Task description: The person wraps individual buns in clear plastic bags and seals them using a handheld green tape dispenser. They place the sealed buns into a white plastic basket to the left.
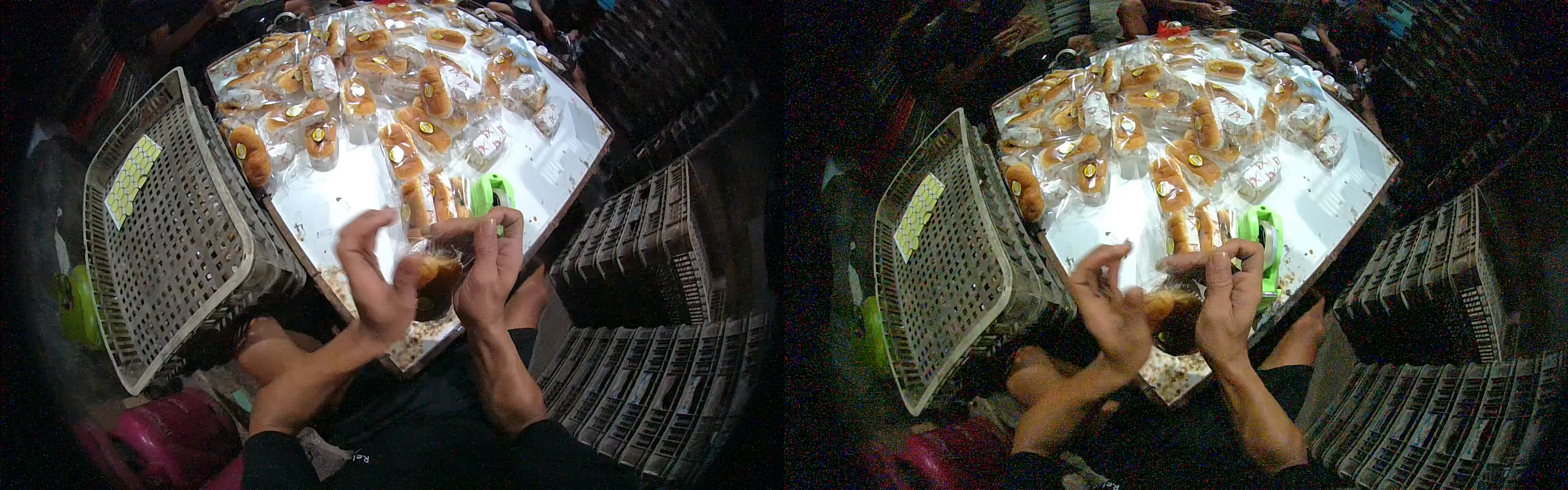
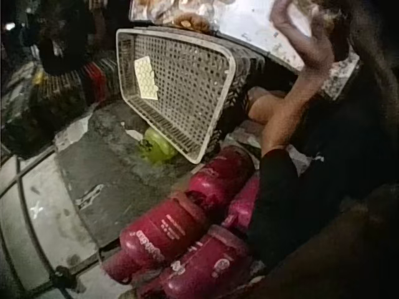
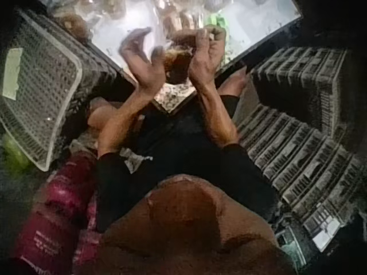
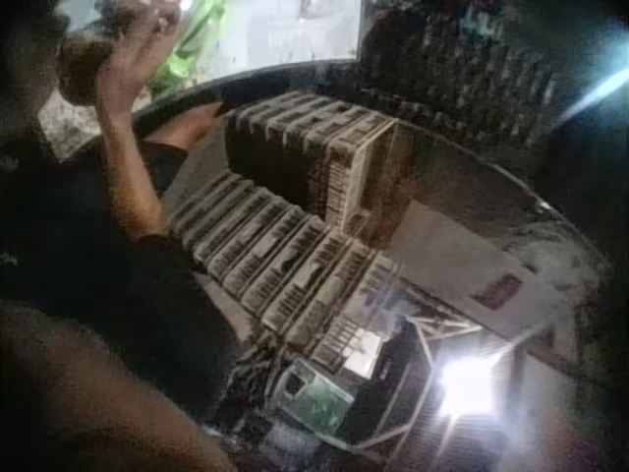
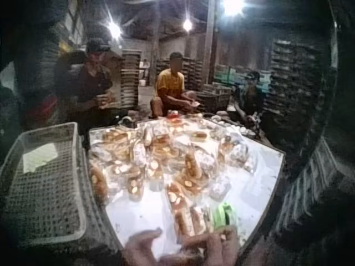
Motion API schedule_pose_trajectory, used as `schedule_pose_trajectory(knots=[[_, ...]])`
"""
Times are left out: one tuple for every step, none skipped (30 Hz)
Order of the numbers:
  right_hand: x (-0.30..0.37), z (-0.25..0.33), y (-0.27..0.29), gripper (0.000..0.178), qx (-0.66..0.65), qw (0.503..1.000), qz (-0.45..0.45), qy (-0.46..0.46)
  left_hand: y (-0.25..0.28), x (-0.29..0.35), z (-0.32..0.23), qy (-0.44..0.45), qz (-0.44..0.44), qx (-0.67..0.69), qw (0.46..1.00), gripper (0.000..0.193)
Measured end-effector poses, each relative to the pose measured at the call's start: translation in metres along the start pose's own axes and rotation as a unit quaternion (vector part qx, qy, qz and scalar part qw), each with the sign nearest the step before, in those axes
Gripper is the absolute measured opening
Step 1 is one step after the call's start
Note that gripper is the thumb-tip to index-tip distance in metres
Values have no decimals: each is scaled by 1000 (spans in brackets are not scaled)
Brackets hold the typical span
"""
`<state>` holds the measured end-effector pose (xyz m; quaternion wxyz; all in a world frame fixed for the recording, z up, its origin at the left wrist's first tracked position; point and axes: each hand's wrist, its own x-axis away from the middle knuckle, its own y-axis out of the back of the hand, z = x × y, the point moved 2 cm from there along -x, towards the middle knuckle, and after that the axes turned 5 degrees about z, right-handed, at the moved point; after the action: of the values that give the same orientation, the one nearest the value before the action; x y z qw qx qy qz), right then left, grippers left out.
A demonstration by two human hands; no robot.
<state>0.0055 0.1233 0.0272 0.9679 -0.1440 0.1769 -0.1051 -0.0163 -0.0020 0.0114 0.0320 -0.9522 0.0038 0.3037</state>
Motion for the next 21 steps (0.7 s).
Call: schedule_pose_trajectory(knots=[[-2, 3, 0, 32, 9, 1000, 15, 6, -5, 4, -10, -8, 23, -39, 999, 45], [-4, 4, 0, 31, 18, 999, 30, 12, -8, 7, -9, 56, 54, -48, 996, 35], [-9, 0, -6, 27, 78, 997, -2, 14, -3, 5, -7, 116, 91, -67, 987, 27], [-16, -5, -14, 24, 139, 990, -33, 14, 3, -3, -6, 159, 70, -60, 983, 25], [-20, -10, -23, 21, 201, 977, -64, 14, 8, -10, 0, 206, 59, -12, 977, 25], [-21, -18, -30, 22, 235, 965, -107, 39, 12, -14, 8, 253, 39, 39, 966, 25], [-19, -18, -35, 24, 282, 954, -71, 78, 15, -14, 15, 298, 20, 91, 950, 25], [-12, -17, -38, 28, 327, 937, -35, 116, 16, -11, 22, 311, -14, 140, 940, 25], [-2, -16, -40, 32, 373, 916, -3, 151, 17, -10, 20, 298, -1, 118, 947, 25], [4, -16, -45, 35, 328, 943, 11, 52, 18, -11, 16, 285, 13, 96, 954, 26], [3, -18, -41, 32, 346, 935, 50, 56, 18, -12, 15, 271, 27, 74, 959, 26], [0, -18, -34, 30, 361, 926, 88, 63, 21, -11, 18, 211, 12, 53, 976, 27], [-6, -17, -31, 27, 373, 917, 125, 69, 20, -13, 21, 181, -47, 66, 980, 27], [-11, -9, -32, 22, 440, 878, 121, 144, 20, -14, 27, 193, -21, 98, 976, 27], [-12, -2, -30, 21, 421, 896, 104, 100, 20, -15, 33, 202, 6, 131, 970, 27], [-12, 3, -30, 20, 400, 911, 87, 56, 21, -15, 36, 212, 35, 114, 970, 28], [-12, 6, -28, 20, 378, 923, 70, 12, 21, -15, 38, 222, 65, 97, 968, 28], [-10, 4, -27, 22, 307, 951, 27, -34, 19, -14, 39, 233, 96, 80, 965, 29], [-9, 4, -24, 22, 351, 936, 36, 1, 17, -14, 37, 232, 90, 80, 965, 28], [-7, 2, -17, 23, 394, 918, 44, 36, 14, -15, 34, 231, 85, 80, 966, 28], [-4, 2, -12, 24, 435, 896, 52, 69, 12, -16, 29, 231, 81, 78, 966, 27]])
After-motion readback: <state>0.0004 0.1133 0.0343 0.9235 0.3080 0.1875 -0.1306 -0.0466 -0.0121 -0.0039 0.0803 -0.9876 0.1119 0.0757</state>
